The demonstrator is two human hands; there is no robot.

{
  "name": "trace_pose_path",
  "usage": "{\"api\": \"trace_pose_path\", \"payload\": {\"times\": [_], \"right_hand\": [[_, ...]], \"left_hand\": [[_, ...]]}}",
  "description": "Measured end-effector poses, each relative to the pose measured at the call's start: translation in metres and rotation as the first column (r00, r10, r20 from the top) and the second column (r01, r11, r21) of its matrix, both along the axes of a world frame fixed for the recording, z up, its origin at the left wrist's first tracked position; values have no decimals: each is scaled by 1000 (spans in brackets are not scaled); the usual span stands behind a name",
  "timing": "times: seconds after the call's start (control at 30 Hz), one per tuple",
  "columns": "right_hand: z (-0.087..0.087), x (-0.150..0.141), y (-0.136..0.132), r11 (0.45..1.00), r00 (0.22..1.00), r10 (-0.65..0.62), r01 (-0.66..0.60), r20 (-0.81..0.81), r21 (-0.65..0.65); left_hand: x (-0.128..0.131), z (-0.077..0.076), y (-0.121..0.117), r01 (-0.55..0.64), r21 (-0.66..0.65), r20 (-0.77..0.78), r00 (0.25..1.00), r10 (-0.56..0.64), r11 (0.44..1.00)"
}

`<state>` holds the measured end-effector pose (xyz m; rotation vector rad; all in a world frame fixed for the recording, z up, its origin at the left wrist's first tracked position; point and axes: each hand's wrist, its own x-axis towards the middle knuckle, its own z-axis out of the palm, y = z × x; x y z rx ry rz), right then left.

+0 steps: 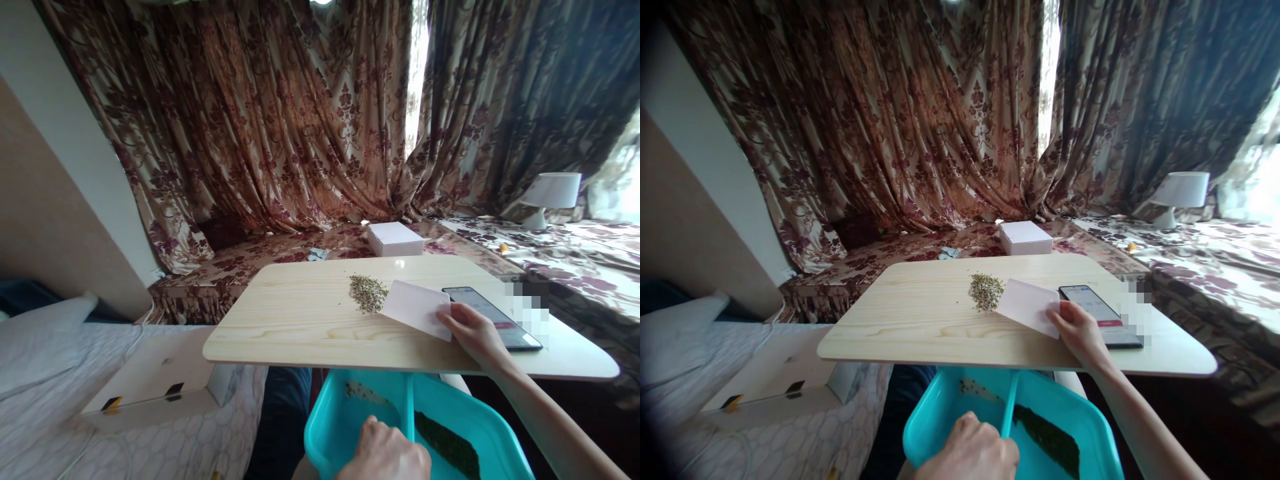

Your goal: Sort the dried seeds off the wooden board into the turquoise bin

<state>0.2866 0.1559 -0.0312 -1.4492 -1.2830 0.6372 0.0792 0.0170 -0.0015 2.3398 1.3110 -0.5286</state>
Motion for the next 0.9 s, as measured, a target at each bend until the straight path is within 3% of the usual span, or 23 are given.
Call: {"api": "trace_pose_path", "payload": {"times": [0.17, 0.33, 0.53, 0.73, 0.9], "right_hand": [[0, -3, -6, 998, 998, 52, -53, -31, -30], [-9, -5, -18, 987, 983, 162, -163, -82, -5], [1, -5, -39, 941, 943, 327, -331, -55, -77], [7, -3, -20, 994, 993, 104, -102, -62, 36], [0, -10, -2, 995, 993, 84, -78, -83, 64]], "left_hand": [[-7, 6, -3, -43, 22, 92, 995, 41, 999], [-5, 17, 4, 5, 72, 95, 995, -12, 997], [-1, 8, 9, 18, 168, 109, 993, -36, 986], [0, 2, 8, 9, 177, 97, 995, -26, 984], [-2, -8, 11, 26, 233, 115, 992, -54, 972]]}}
